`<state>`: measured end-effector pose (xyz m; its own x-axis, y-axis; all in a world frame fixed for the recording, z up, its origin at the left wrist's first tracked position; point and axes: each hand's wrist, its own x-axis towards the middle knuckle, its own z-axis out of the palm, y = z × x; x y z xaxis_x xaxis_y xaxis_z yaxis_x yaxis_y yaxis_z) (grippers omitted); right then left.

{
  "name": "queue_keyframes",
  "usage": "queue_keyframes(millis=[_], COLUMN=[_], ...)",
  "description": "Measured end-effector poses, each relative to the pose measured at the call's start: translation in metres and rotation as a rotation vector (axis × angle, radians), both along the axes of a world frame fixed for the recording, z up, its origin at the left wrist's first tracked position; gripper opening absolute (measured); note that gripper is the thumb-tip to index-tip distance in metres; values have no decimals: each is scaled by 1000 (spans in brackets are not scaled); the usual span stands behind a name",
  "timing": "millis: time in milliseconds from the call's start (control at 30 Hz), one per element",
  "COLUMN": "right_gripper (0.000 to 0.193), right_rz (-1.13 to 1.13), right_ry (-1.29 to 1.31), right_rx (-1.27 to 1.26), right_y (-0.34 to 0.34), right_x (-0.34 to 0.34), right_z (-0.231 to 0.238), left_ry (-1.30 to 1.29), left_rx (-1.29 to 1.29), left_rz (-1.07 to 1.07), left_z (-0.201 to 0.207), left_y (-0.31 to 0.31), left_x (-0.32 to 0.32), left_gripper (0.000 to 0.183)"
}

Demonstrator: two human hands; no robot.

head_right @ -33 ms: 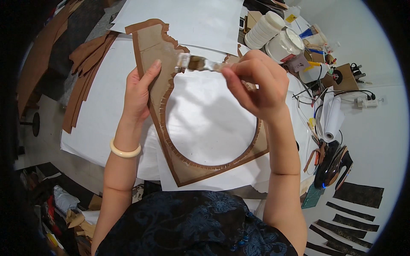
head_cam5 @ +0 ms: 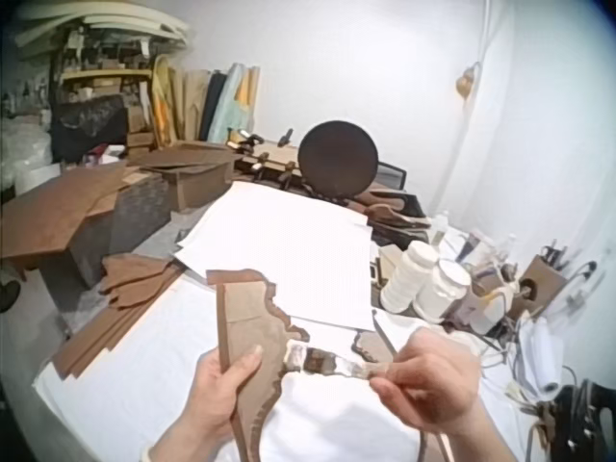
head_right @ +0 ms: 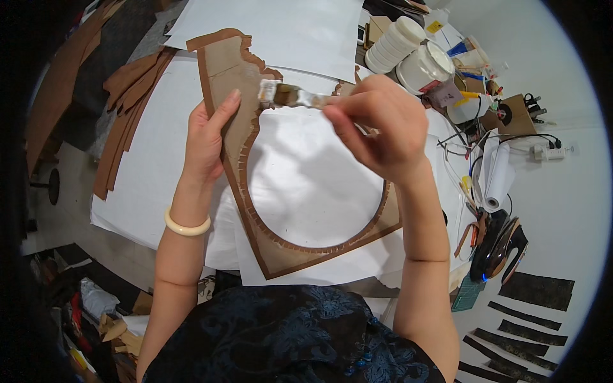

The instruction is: The person applies glue to the edges of a large, irregularly shaped cardboard piece using a brush. They then carefully align and press a smaller, matching cardboard piece onto the glued surface, smoothing it down to ensure adhesion.

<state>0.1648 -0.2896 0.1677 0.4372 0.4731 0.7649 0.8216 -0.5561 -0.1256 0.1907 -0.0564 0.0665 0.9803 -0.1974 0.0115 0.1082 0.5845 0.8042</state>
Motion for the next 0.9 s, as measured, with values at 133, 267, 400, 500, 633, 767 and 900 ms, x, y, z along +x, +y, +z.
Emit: queue_keyframes(millis=[133, 267, 400, 500, 633, 767, 900], right_gripper=[20, 20, 15, 10, 11, 15, 13], right_rz=[-44, -12, -90, 63, 64, 221, 87], right_ry=[-21, -60, -1, 120, 357, 510, 403], right_rx=[-114, -109, -133, 227, 707, 657, 494], right_y=[1, 3, -4, -8, 10, 4, 8], right_x=[0, -2, -3, -3, -1, 13, 16], right_z=[3, 4, 10, 12, 15, 1, -14], left_ry=[1, -3, -5, -24, -40, -47, -60], left_rx=[-11, -11, 2, 6, -1, -19, -47], left_rz=[-5, -16, -23, -12, -3, 1, -3], left_z=[2, 0, -1, -2, -1, -2, -3], left_y=[1, 1, 2, 1, 0, 0, 1], left_x=[0, 0, 1, 0, -1, 1, 0], left_gripper=[22, 23, 22, 22, 20, 20, 20])
